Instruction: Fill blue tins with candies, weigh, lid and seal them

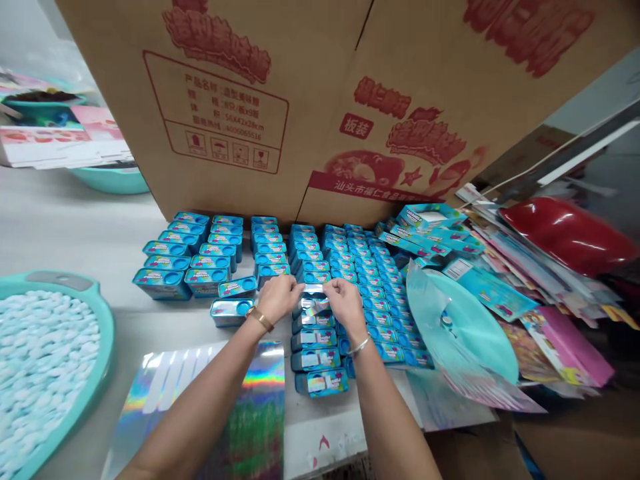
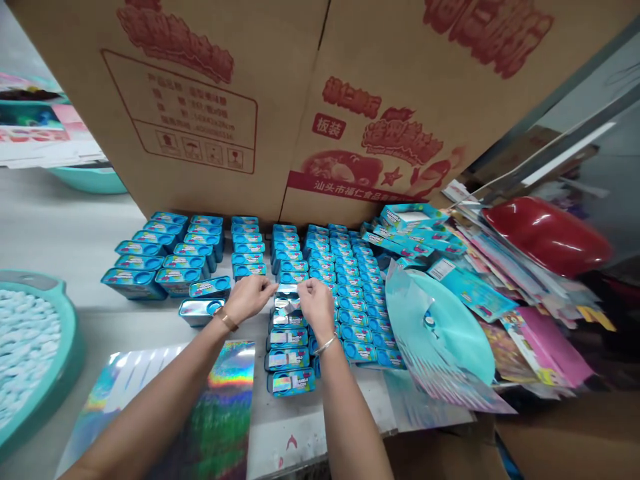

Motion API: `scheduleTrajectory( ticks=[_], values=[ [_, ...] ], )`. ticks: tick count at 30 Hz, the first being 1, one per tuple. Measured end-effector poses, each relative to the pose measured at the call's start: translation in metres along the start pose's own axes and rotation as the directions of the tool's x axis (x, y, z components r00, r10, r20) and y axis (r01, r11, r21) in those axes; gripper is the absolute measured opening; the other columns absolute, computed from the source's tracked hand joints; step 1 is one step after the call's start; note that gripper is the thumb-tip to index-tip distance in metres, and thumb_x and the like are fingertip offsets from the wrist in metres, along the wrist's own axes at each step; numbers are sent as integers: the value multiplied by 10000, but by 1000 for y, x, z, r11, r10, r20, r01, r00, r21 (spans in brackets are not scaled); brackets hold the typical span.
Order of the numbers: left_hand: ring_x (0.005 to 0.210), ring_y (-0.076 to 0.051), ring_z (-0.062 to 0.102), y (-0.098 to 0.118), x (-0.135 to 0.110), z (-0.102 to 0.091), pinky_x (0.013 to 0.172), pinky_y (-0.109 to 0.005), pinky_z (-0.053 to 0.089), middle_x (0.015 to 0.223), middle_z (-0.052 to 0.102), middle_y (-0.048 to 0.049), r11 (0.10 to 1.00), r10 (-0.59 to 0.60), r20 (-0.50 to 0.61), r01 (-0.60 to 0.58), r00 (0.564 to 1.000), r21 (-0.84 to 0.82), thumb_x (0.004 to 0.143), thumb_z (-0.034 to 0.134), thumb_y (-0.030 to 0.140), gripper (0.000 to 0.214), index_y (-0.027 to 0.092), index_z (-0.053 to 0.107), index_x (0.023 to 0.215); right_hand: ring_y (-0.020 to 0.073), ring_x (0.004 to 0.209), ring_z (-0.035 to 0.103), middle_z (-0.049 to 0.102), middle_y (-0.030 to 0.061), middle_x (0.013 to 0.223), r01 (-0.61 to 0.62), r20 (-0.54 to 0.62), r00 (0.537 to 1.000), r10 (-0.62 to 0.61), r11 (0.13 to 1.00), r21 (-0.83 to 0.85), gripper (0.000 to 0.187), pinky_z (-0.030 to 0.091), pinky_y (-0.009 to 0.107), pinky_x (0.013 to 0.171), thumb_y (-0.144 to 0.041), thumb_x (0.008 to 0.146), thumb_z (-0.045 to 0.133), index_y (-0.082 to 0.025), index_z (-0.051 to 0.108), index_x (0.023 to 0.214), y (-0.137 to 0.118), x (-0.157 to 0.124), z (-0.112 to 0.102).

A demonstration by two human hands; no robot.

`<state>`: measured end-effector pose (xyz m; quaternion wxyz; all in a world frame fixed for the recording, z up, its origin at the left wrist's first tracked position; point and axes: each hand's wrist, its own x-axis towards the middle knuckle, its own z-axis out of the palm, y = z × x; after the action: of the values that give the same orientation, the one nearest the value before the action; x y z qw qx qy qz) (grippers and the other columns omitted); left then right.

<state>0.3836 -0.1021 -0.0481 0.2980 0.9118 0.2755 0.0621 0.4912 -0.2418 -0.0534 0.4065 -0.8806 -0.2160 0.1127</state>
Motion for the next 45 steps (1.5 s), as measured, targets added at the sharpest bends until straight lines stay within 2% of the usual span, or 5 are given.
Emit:
scheduleTrajectory(
  ticks=[12,20,27,31,45],
  values=[
    [695,-223,625,-10,0,19,580,-283,244,689,678,-77,996,-15,-18,13,1000,-86,914,449,392,363,209,607,643,165,628,575,694,30,716,53,-15,998,-59,957,-286,220,290,272,565,-300,872,509,-217,654,729,-6,0,5],
    [565,-146,506,-41,14,75,536,-232,330,540,562,4,834,-123,25,117,992,-539,823,492,578,488,182,551,544,184,620,556,607,-6,647,68,-76,992,-101,933,-353,159,255,278,557,-283,799,580,-210,590,941,-2,2,13],
    [658,-159,573,-36,1,68,619,-247,387,665,647,-29,848,-187,-82,118,979,-517,773,592,299,185,161,621,654,145,511,484,498,-68,536,-8,-46,999,13,995,104,266,287,253,521,-377,665,681,-232,482,765,2,12,2],
    [744,-163,597,-18,-14,41,672,-250,418,797,672,-40,790,-128,-236,-45,963,-611,920,436,425,339,183,662,850,112,428,427,476,-79,471,-108,123,991,52,855,508,478,259,239,455,-564,575,769,-232,462,730,-12,9,-15],
    [504,-91,412,-7,-6,28,501,-224,305,543,497,37,564,54,-27,-53,998,-824,780,582,629,497,168,543,599,84,476,419,492,-67,531,-179,196,977,81,814,552,440,317,203,444,-559,625,766,-208,525,736,-32,22,-6]
  ],
)
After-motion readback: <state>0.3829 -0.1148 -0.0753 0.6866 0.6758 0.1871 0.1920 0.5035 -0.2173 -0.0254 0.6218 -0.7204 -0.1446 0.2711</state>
